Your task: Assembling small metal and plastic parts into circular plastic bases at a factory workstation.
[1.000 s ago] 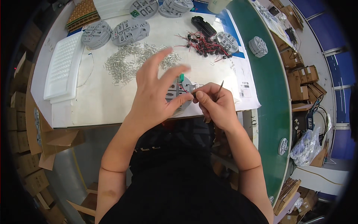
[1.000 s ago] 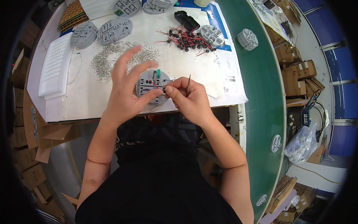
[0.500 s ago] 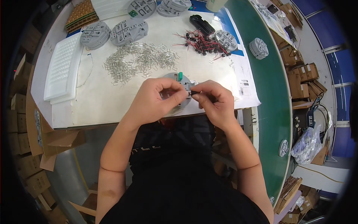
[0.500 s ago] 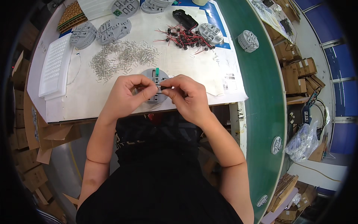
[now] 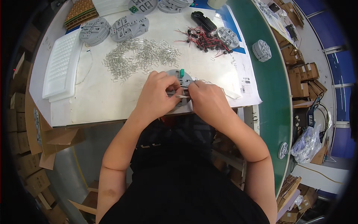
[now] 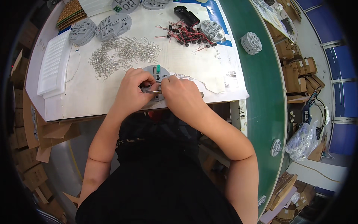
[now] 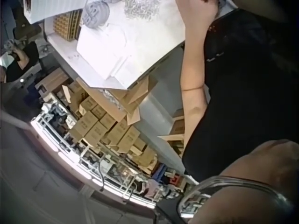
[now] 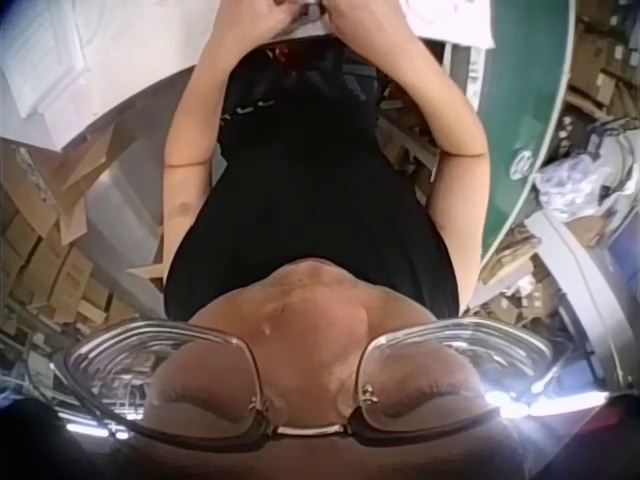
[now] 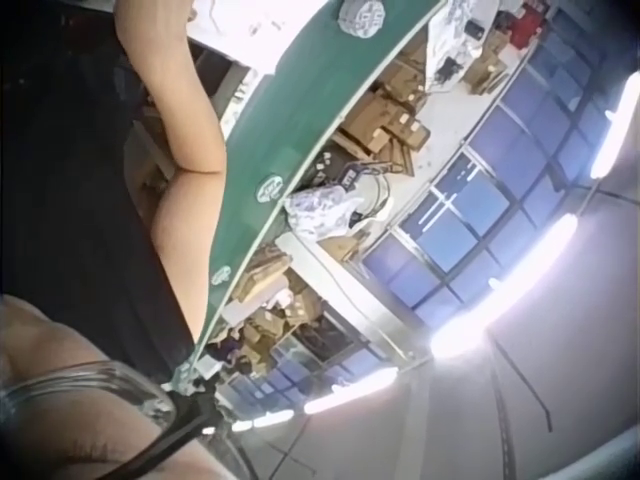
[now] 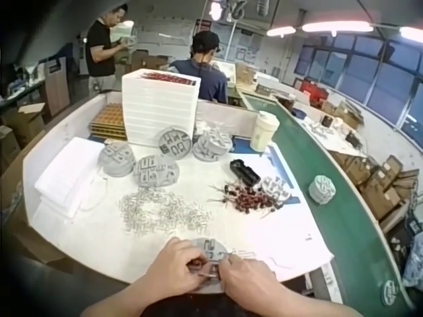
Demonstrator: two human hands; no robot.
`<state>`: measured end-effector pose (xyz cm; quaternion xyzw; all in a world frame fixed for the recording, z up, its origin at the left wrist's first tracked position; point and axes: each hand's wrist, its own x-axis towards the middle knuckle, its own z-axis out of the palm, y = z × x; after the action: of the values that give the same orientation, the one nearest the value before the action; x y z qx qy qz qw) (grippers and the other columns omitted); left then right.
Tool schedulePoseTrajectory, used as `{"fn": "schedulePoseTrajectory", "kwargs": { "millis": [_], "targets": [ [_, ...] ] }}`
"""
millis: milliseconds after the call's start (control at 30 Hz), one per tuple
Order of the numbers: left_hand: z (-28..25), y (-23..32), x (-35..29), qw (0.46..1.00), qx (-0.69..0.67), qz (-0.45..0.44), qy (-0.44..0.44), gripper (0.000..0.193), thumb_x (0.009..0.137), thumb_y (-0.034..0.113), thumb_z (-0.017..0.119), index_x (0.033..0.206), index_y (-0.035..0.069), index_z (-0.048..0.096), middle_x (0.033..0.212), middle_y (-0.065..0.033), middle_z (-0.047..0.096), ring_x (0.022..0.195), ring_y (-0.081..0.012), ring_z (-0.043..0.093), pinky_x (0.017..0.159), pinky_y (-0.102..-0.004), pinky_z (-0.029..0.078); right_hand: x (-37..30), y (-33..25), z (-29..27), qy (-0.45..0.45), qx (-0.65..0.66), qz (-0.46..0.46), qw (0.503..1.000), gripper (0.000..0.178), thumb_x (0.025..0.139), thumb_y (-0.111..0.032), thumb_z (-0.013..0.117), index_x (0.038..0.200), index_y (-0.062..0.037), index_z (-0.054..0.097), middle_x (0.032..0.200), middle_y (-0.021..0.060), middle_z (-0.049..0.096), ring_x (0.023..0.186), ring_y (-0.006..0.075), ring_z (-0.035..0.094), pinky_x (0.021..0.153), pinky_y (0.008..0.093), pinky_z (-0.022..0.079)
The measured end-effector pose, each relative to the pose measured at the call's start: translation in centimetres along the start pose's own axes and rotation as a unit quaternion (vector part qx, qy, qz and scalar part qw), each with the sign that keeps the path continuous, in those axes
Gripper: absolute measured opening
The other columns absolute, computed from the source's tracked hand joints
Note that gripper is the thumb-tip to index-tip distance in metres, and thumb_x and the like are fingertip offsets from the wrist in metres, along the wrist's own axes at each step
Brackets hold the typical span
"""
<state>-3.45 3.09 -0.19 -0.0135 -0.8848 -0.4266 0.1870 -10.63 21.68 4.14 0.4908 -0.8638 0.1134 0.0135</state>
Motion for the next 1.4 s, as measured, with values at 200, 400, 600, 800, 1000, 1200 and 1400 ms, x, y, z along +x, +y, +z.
{"fn": "schedulePoseTrajectory", "kwargs": {
  "millis": [200, 400, 600, 800, 1000, 1200, 1400],
  "targets": [
    [-0.1, -0.5, -0.1, 0.999, -0.044, -0.009, -0.011, 0.012, 0.081, 0.011, 0.080, 0.086, 0.008, 0.070, 0.079, -0.0061, 0.063, 0.083, -0.0274, 0.056, 0.078, -0.0395, 0.046, 0.8, 0.5, -1.2, -0.073, -0.058, -0.099, 0.991, 0.009, 0.081, 0.000, 0.066, 0.090, -0.0010, 0.062, 0.085, 0.0153, 0.062, 0.074, 0.0371, 0.067, 0.065, 0.0469, 0.056],
    [0.1, -0.9, -0.5, 0.999, -0.049, 0.011, 0.008, 0.011, 0.082, 0.012, 0.080, 0.089, 0.008, 0.071, 0.078, -0.0041, 0.060, 0.082, -0.0243, 0.054, 0.077, -0.0379, 0.044, 0.0, 0.3, -0.3, -0.037, -0.038, -0.068, 0.996, 0.010, 0.083, -0.002, 0.067, 0.092, -0.0015, 0.063, 0.084, 0.0144, 0.061, 0.071, 0.0357, 0.068, 0.063, 0.0467, 0.056],
    [0.7, -0.6, -0.5, 0.998, -0.016, 0.047, 0.041, 0.011, 0.082, 0.011, 0.080, 0.091, 0.010, 0.074, 0.080, -0.0030, 0.061, 0.080, -0.0232, 0.054, 0.078, -0.0366, 0.044, -0.7, 1.2, 1.5, 0.067, 0.088, 0.009, 0.994, 0.009, 0.089, -0.009, 0.072, 0.091, -0.0019, 0.066, 0.082, 0.0144, 0.067, 0.070, 0.0362, 0.070, 0.061, 0.0447, 0.057],
    [0.7, -0.5, -0.6, 0.999, -0.022, 0.021, 0.033, 0.013, 0.081, 0.011, 0.080, 0.093, 0.011, 0.076, 0.084, -0.0032, 0.062, 0.084, -0.0230, 0.054, 0.079, -0.0363, 0.044, -1.1, 1.1, 2.4, 0.109, 0.171, 0.054, 0.978, 0.015, 0.090, -0.011, 0.078, 0.092, -0.0031, 0.066, 0.085, 0.0149, 0.070, 0.072, 0.0391, 0.069, 0.065, 0.0462, 0.056],
    [0.9, -0.7, -0.8, 0.999, -0.042, 0.001, 0.026, 0.013, 0.079, 0.015, 0.080, 0.093, 0.015, 0.077, 0.085, -0.0027, 0.061, 0.086, -0.0266, 0.055, 0.080, -0.0385, 0.048, -0.7, 1.8, 1.3, 0.067, 0.159, 0.055, 0.984, 0.015, 0.088, -0.010, 0.080, 0.087, -0.0014, 0.067, 0.078, 0.0147, 0.068, 0.071, 0.0363, 0.069, 0.062, 0.0444, 0.055],
    [0.4, -0.6, -0.9, 1.000, -0.018, 0.002, 0.018, 0.013, 0.079, 0.016, 0.080, 0.092, 0.016, 0.078, 0.085, -0.0039, 0.060, 0.086, -0.0272, 0.055, 0.079, -0.0389, 0.049, 0.8, 2.0, -0.8, 0.001, 0.265, 0.092, 0.960, 0.030, 0.101, -0.019, 0.073, 0.080, 0.0011, 0.064, 0.065, 0.0102, 0.063, 0.060, 0.0221, 0.065, 0.054, 0.0353, 0.049],
    [0.4, -0.3, -0.4, 1.000, -0.015, 0.006, 0.017, 0.012, 0.079, 0.016, 0.080, 0.091, 0.016, 0.079, 0.085, -0.0045, 0.059, 0.086, -0.0279, 0.055, 0.079, -0.0392, 0.049, 2.6, 0.2, 1.3, 0.289, 0.675, 0.069, 0.675, 0.054, 0.116, -0.034, 0.048, 0.076, 0.0000, 0.062, 0.060, 0.0038, 0.058, 0.050, 0.0086, 0.050, 0.048, 0.0242, 0.038]
  ]
}}
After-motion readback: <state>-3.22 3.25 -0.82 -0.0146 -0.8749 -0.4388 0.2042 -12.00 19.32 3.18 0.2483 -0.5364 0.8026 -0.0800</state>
